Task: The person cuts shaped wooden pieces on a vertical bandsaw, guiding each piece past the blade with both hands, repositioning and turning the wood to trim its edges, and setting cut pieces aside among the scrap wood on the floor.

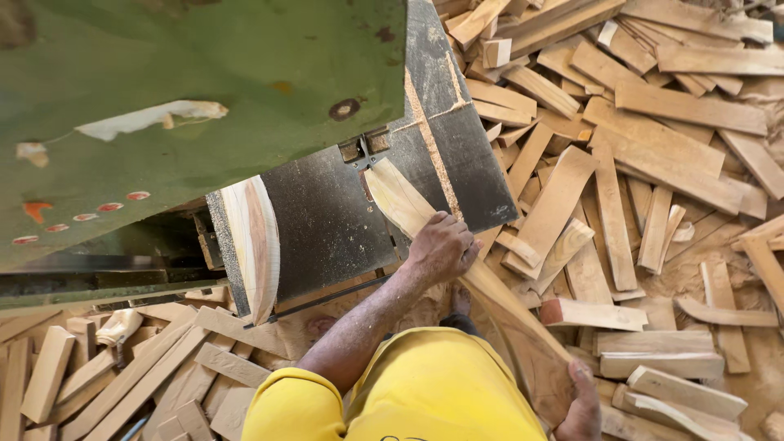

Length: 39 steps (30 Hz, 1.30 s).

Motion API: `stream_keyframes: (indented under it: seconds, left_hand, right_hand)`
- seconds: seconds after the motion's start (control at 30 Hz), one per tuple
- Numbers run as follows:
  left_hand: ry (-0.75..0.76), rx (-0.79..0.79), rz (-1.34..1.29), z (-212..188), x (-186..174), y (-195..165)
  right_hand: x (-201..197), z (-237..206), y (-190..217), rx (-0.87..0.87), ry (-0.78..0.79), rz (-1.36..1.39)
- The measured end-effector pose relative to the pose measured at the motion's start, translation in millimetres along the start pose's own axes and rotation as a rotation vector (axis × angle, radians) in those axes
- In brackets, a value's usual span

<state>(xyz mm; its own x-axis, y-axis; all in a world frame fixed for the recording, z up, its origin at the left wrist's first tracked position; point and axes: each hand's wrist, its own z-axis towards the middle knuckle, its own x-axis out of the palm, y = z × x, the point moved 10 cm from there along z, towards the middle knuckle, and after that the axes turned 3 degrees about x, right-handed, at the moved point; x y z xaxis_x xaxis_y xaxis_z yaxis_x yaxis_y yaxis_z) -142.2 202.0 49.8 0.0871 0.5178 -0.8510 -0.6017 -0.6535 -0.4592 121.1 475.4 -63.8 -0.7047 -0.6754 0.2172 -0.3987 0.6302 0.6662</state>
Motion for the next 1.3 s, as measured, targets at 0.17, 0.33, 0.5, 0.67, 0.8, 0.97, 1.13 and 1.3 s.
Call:
stream_keyframes:
  seconds: [0.17,0.33,0.5,0.67,0.8,0.97,1.13,1.3]
  left_hand:
    - [0.043,-0.007,0.018,-2,5,3]
    - [-0.042,0.028,-0.018,-2,-7,2]
    - [-0.081,0.042,-0.039,-1,-17,4]
    - [-0.112,0.048,-0.043,1,-24,6]
    - [-0.074,0.031,-0.027,4,-21,10]
    - [-0.045,0.037,-0.023,5,-19,11]
    - [-0.059,0.040,-0.002,5,-22,11]
    - [-0.054,0.040,-0.006,8,-24,14]
  right_hand:
    - [-13,7,-11,0.042,-0.099,0.015]
    - [-31,36,-26,0.079,-0.067,-0.013]
    - [-61,73,-39,0.055,-0.057,-0.013]
    - [-70,90,-39,0.018,-0.029,-0.011]
    - [-63,82,-39,0.060,-0.041,-0.038]
    - [-36,52,-26,0.051,-0.077,-0.058]
    - [-3,18,-11,0.020,-0.152,-0.093]
    - [21,-3,-2,0.013,-0.168,-0.037]
